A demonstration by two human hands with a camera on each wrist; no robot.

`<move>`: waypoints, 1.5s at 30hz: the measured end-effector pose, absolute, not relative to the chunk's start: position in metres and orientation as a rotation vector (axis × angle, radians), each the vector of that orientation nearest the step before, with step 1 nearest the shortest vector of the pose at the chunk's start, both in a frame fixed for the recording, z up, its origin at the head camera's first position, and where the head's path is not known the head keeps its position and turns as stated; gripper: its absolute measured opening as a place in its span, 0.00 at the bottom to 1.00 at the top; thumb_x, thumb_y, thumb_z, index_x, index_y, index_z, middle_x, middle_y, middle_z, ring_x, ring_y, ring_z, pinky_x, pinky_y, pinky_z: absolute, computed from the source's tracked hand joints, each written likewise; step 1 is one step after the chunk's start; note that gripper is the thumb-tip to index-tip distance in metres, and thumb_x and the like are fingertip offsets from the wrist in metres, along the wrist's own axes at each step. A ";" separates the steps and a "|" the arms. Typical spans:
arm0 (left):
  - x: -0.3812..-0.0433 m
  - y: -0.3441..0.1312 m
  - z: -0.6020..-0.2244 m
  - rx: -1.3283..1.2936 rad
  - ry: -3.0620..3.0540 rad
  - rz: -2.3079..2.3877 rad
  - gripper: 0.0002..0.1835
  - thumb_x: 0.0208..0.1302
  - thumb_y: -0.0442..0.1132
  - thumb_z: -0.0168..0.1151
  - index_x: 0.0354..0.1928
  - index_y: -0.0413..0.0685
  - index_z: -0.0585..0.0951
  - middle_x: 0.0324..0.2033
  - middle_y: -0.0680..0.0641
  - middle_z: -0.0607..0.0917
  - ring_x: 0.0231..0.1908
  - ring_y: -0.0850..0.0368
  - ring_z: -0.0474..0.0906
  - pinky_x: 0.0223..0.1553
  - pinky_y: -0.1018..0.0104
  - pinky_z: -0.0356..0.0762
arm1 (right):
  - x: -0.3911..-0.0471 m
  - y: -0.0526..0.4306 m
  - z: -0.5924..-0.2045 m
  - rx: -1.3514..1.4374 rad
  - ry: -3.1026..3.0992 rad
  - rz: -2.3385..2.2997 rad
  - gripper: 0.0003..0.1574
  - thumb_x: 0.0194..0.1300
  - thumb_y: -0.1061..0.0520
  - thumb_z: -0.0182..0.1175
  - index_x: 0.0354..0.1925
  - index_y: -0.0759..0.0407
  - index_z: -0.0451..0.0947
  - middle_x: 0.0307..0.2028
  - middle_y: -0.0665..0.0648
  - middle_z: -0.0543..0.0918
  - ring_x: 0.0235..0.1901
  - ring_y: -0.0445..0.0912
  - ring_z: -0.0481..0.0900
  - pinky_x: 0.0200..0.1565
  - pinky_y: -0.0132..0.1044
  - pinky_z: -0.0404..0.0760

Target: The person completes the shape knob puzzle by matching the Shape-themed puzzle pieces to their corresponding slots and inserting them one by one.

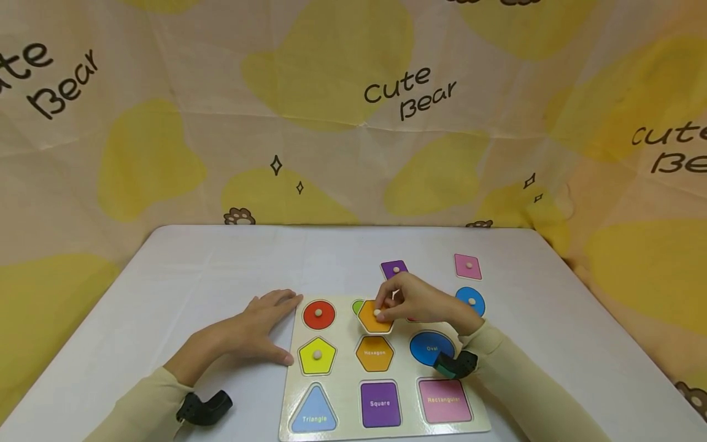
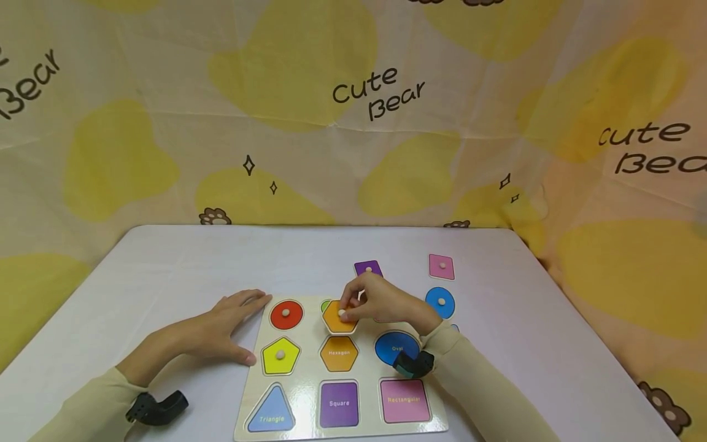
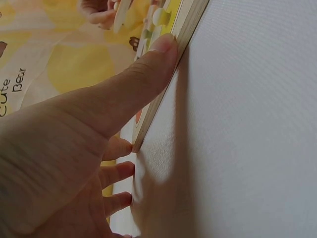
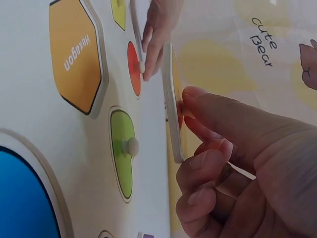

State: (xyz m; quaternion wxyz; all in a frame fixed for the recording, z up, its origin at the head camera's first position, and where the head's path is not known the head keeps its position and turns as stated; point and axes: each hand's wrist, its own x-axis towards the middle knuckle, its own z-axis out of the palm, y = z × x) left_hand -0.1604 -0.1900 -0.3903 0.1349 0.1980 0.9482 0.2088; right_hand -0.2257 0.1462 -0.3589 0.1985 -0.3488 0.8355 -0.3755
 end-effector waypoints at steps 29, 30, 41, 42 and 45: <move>-0.160 -0.191 -0.388 0.585 2.731 0.622 0.60 0.45 0.60 0.79 0.78 0.47 0.61 0.76 0.38 0.60 0.77 0.34 0.52 0.76 0.28 0.44 | -0.212 0.132 -0.371 -1.076 2.195 -0.844 0.05 0.60 0.59 0.73 0.30 0.58 0.86 0.22 0.45 0.69 0.24 0.35 0.67 0.27 0.24 0.63; -0.160 -0.191 -0.388 0.588 2.732 0.621 0.60 0.45 0.60 0.79 0.78 0.47 0.61 0.76 0.38 0.60 0.77 0.34 0.52 0.75 0.28 0.44 | -0.212 0.132 -0.372 -1.075 2.193 -0.842 0.05 0.60 0.59 0.73 0.30 0.58 0.86 0.22 0.45 0.69 0.24 0.35 0.67 0.27 0.24 0.63; -0.161 -0.192 -0.389 0.623 2.742 0.613 0.60 0.45 0.61 0.79 0.78 0.46 0.61 0.75 0.37 0.61 0.76 0.35 0.54 0.75 0.27 0.44 | -0.210 0.131 -0.376 -1.051 2.200 -0.793 0.05 0.59 0.59 0.74 0.29 0.56 0.85 0.21 0.45 0.70 0.25 0.36 0.68 0.29 0.25 0.67; -0.160 -0.192 -0.390 0.620 2.740 0.612 0.60 0.45 0.61 0.79 0.78 0.46 0.61 0.76 0.37 0.61 0.76 0.35 0.53 0.75 0.27 0.44 | -0.210 0.131 -0.376 -1.048 2.200 -0.792 0.05 0.59 0.59 0.74 0.29 0.56 0.85 0.21 0.45 0.70 0.25 0.36 0.68 0.29 0.25 0.67; -0.160 -0.191 -0.390 0.616 2.738 0.609 0.60 0.45 0.61 0.79 0.78 0.46 0.60 0.76 0.37 0.61 0.76 0.34 0.53 0.75 0.27 0.44 | -0.209 0.131 -0.377 -1.050 2.197 -0.789 0.05 0.59 0.58 0.74 0.29 0.57 0.85 0.21 0.46 0.69 0.26 0.36 0.68 0.29 0.25 0.67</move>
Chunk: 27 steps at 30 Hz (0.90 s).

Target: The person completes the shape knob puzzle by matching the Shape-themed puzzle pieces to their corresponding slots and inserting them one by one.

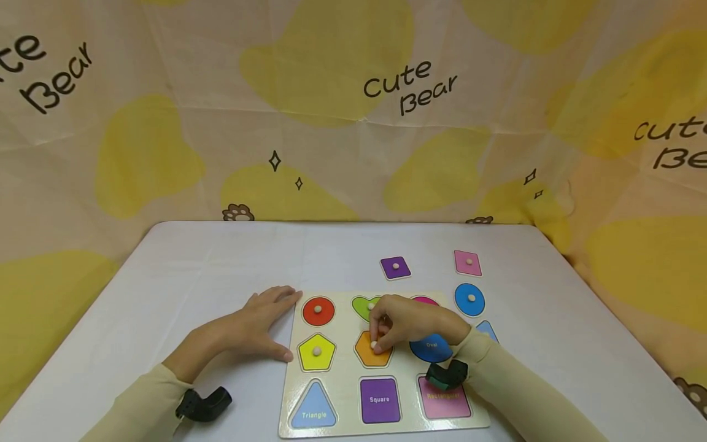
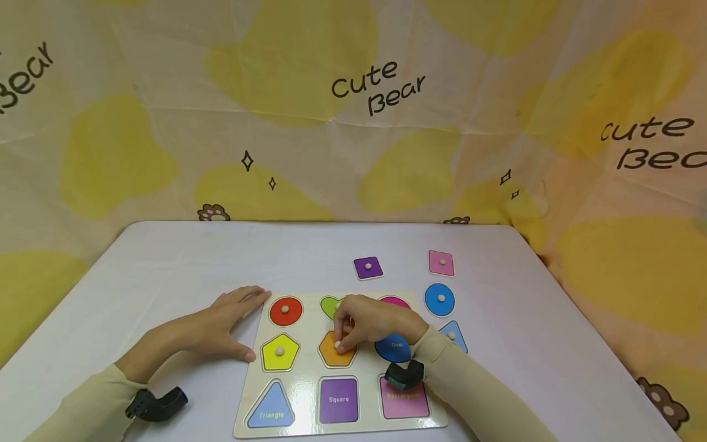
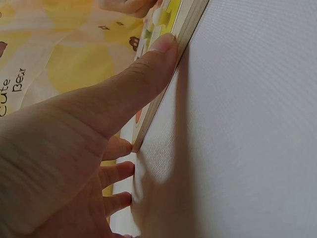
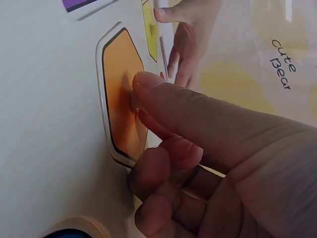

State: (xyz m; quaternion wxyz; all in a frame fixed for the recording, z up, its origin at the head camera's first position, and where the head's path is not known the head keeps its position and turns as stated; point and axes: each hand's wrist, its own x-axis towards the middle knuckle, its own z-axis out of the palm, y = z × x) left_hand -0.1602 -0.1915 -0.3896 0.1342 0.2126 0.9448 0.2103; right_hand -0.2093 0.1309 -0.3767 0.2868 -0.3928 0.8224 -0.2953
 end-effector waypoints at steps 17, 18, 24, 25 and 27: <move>-0.160 -0.191 -0.388 0.561 2.730 0.629 0.60 0.45 0.60 0.79 0.78 0.48 0.61 0.77 0.38 0.60 0.77 0.34 0.51 0.75 0.28 0.43 | -0.213 0.129 -0.376 -1.080 2.166 -0.804 0.05 0.60 0.59 0.73 0.30 0.58 0.85 0.21 0.45 0.70 0.25 0.35 0.68 0.29 0.24 0.68; -0.160 -0.191 -0.389 0.564 2.731 0.630 0.60 0.45 0.61 0.79 0.78 0.47 0.61 0.76 0.38 0.60 0.77 0.34 0.52 0.75 0.28 0.44 | -0.213 0.130 -0.376 -1.084 2.171 -0.801 0.06 0.61 0.58 0.72 0.30 0.58 0.85 0.22 0.45 0.71 0.25 0.35 0.69 0.28 0.24 0.68; -0.160 -0.189 -0.389 0.577 2.732 0.624 0.60 0.45 0.61 0.79 0.78 0.47 0.61 0.76 0.38 0.61 0.76 0.35 0.53 0.75 0.27 0.44 | -0.214 0.138 -0.373 -1.076 2.239 -0.837 0.07 0.67 0.52 0.67 0.34 0.53 0.87 0.27 0.45 0.80 0.29 0.36 0.73 0.31 0.25 0.74; -0.160 -0.189 -0.389 0.575 2.731 0.621 0.60 0.45 0.61 0.79 0.78 0.47 0.61 0.76 0.38 0.61 0.76 0.36 0.53 0.75 0.27 0.44 | -0.214 0.140 -0.373 -1.061 2.253 -0.855 0.07 0.68 0.52 0.66 0.35 0.52 0.87 0.28 0.45 0.82 0.30 0.37 0.74 0.32 0.26 0.76; -0.159 -0.190 -0.389 0.573 2.734 0.614 0.60 0.44 0.61 0.80 0.77 0.47 0.61 0.76 0.38 0.61 0.76 0.36 0.54 0.75 0.27 0.44 | -0.216 0.145 -0.374 -1.054 2.281 -0.888 0.07 0.69 0.52 0.65 0.38 0.53 0.87 0.30 0.47 0.83 0.31 0.38 0.75 0.34 0.28 0.79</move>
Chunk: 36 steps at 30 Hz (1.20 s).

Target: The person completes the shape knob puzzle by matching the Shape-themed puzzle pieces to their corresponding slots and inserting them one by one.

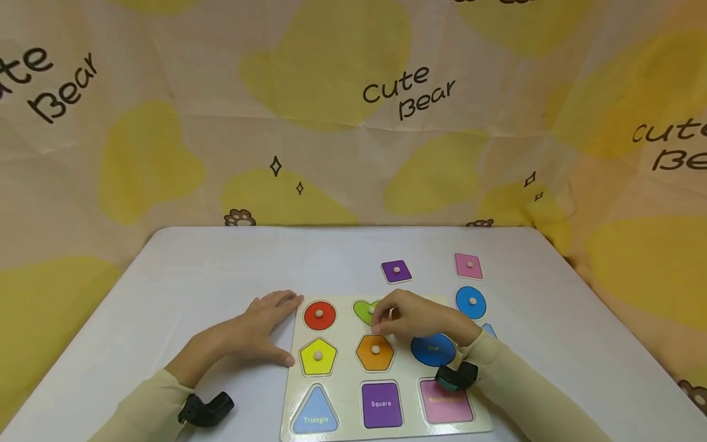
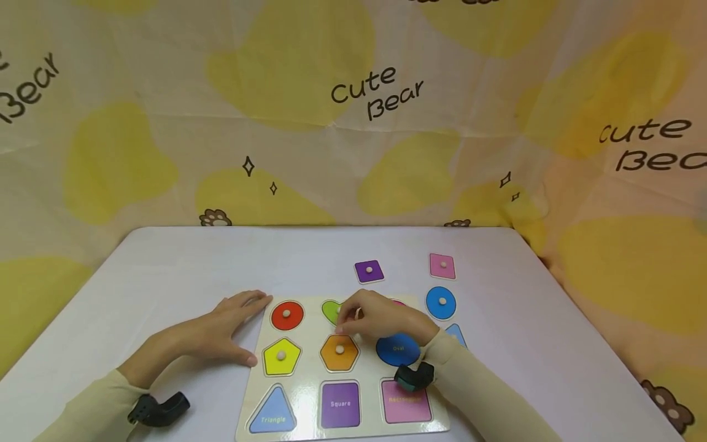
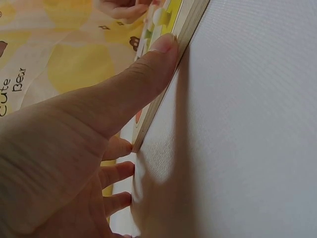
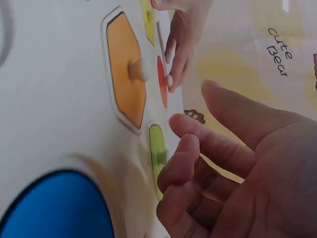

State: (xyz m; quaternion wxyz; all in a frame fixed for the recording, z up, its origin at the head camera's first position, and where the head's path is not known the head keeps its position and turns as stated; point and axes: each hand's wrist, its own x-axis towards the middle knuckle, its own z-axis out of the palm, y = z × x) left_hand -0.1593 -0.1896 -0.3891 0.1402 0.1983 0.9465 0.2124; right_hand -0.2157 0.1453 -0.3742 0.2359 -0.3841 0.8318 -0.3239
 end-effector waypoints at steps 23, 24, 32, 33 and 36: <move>-0.158 -0.190 -0.390 0.555 2.711 0.651 0.60 0.45 0.61 0.79 0.78 0.49 0.60 0.77 0.39 0.59 0.77 0.34 0.50 0.76 0.28 0.42 | -0.231 0.230 -0.363 -0.834 2.542 -1.051 0.13 0.69 0.55 0.65 0.46 0.62 0.85 0.41 0.59 0.86 0.36 0.47 0.78 0.33 0.31 0.83; -0.158 -0.190 -0.391 0.555 2.711 0.651 0.61 0.45 0.61 0.80 0.78 0.49 0.60 0.77 0.39 0.59 0.77 0.34 0.50 0.76 0.28 0.42 | -0.232 0.233 -0.363 -0.821 2.553 -1.051 0.14 0.69 0.55 0.65 0.46 0.63 0.85 0.42 0.59 0.85 0.37 0.48 0.78 0.33 0.32 0.83; -0.159 -0.190 -0.392 0.567 2.726 0.649 0.60 0.45 0.61 0.79 0.78 0.49 0.61 0.77 0.39 0.60 0.77 0.35 0.52 0.75 0.28 0.43 | -0.239 0.259 -0.355 -0.729 2.588 -1.062 0.16 0.71 0.54 0.63 0.50 0.65 0.84 0.45 0.61 0.85 0.39 0.47 0.78 0.37 0.32 0.85; -0.160 -0.190 -0.392 0.569 2.728 0.644 0.60 0.45 0.61 0.79 0.78 0.49 0.61 0.77 0.39 0.60 0.77 0.35 0.52 0.75 0.28 0.43 | -0.240 0.262 -0.354 -0.730 2.583 -1.060 0.17 0.71 0.54 0.63 0.50 0.66 0.83 0.46 0.62 0.85 0.37 0.47 0.78 0.37 0.33 0.86; -0.160 -0.191 -0.391 0.565 2.729 0.632 0.60 0.45 0.60 0.79 0.78 0.48 0.61 0.77 0.39 0.60 0.77 0.35 0.51 0.76 0.29 0.43 | -0.244 0.272 -0.353 -0.715 2.567 -1.051 0.19 0.71 0.54 0.62 0.52 0.66 0.82 0.48 0.65 0.84 0.32 0.48 0.79 0.34 0.37 0.86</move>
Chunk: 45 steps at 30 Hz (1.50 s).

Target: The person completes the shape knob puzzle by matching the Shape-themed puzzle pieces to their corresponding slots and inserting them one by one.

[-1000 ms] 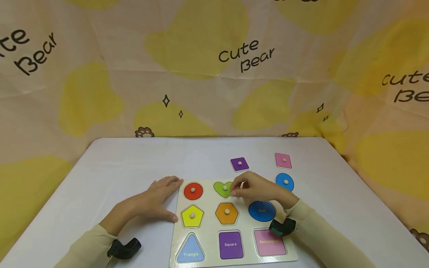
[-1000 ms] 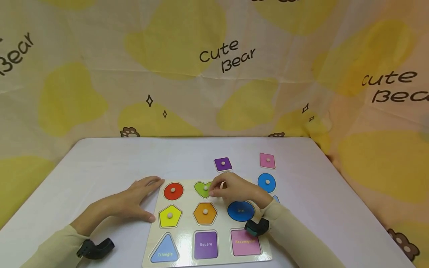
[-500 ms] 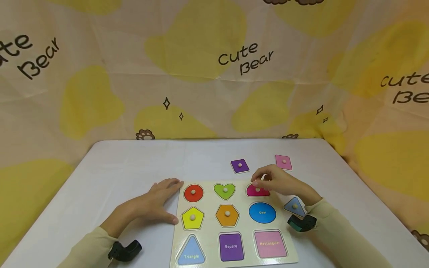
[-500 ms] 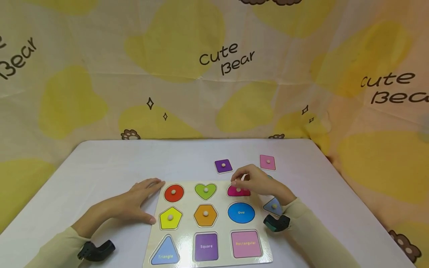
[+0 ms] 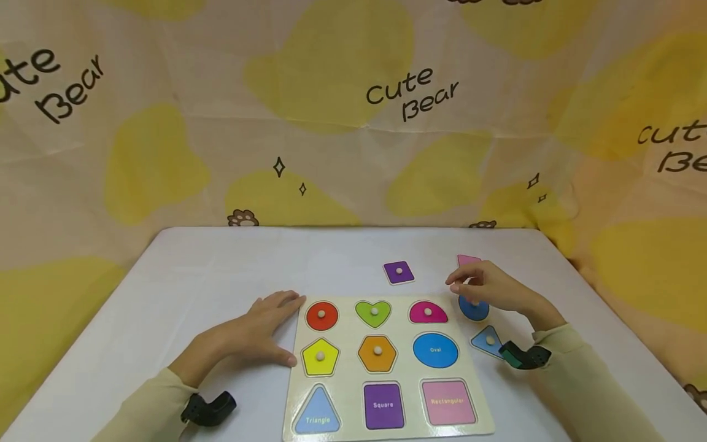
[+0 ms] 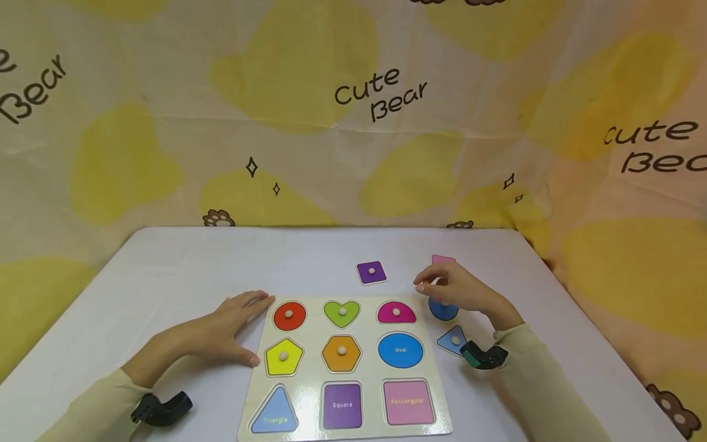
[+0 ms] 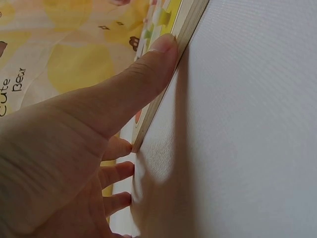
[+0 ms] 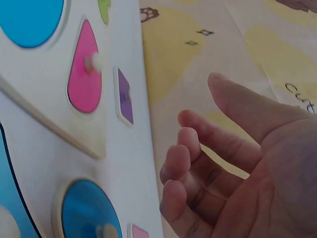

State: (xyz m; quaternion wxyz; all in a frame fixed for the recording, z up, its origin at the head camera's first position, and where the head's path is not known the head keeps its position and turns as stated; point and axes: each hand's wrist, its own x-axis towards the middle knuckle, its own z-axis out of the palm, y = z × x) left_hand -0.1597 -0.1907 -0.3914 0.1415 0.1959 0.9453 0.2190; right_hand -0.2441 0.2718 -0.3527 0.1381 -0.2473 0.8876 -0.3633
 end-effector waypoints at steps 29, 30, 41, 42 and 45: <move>-0.158 -0.190 -0.390 0.560 2.734 0.618 0.60 0.44 0.61 0.79 0.78 0.49 0.61 0.76 0.40 0.62 0.76 0.36 0.53 0.75 0.28 0.44 | -0.267 0.335 -0.373 -0.724 2.364 -0.987 0.15 0.68 0.58 0.65 0.52 0.62 0.85 0.33 0.58 0.80 0.40 0.43 0.75 0.41 0.32 0.74; -0.158 -0.190 -0.390 0.561 2.735 0.618 0.60 0.44 0.61 0.80 0.77 0.49 0.61 0.76 0.40 0.62 0.76 0.36 0.53 0.75 0.28 0.45 | -0.267 0.336 -0.374 -0.729 2.356 -0.990 0.15 0.68 0.59 0.65 0.51 0.62 0.85 0.32 0.57 0.79 0.39 0.43 0.75 0.40 0.32 0.73; -0.158 -0.191 -0.389 0.592 2.724 0.639 0.60 0.45 0.60 0.79 0.78 0.46 0.61 0.76 0.38 0.61 0.76 0.36 0.53 0.75 0.27 0.43 | -0.269 0.333 -0.382 -0.698 2.411 -0.963 0.11 0.67 0.59 0.66 0.46 0.62 0.87 0.29 0.52 0.75 0.35 0.43 0.74 0.37 0.30 0.73; -0.158 -0.191 -0.388 0.593 2.722 0.642 0.60 0.45 0.60 0.79 0.78 0.46 0.61 0.76 0.38 0.61 0.76 0.36 0.53 0.75 0.27 0.43 | -0.269 0.333 -0.383 -0.692 2.420 -0.957 0.11 0.67 0.58 0.66 0.46 0.62 0.87 0.29 0.52 0.75 0.35 0.43 0.74 0.37 0.30 0.73; -0.158 -0.191 -0.389 0.593 2.717 0.646 0.60 0.45 0.60 0.79 0.78 0.46 0.60 0.76 0.38 0.60 0.76 0.35 0.52 0.75 0.27 0.43 | -0.269 0.332 -0.383 -0.682 2.431 -0.956 0.11 0.67 0.58 0.66 0.45 0.62 0.87 0.29 0.53 0.76 0.36 0.44 0.73 0.37 0.31 0.73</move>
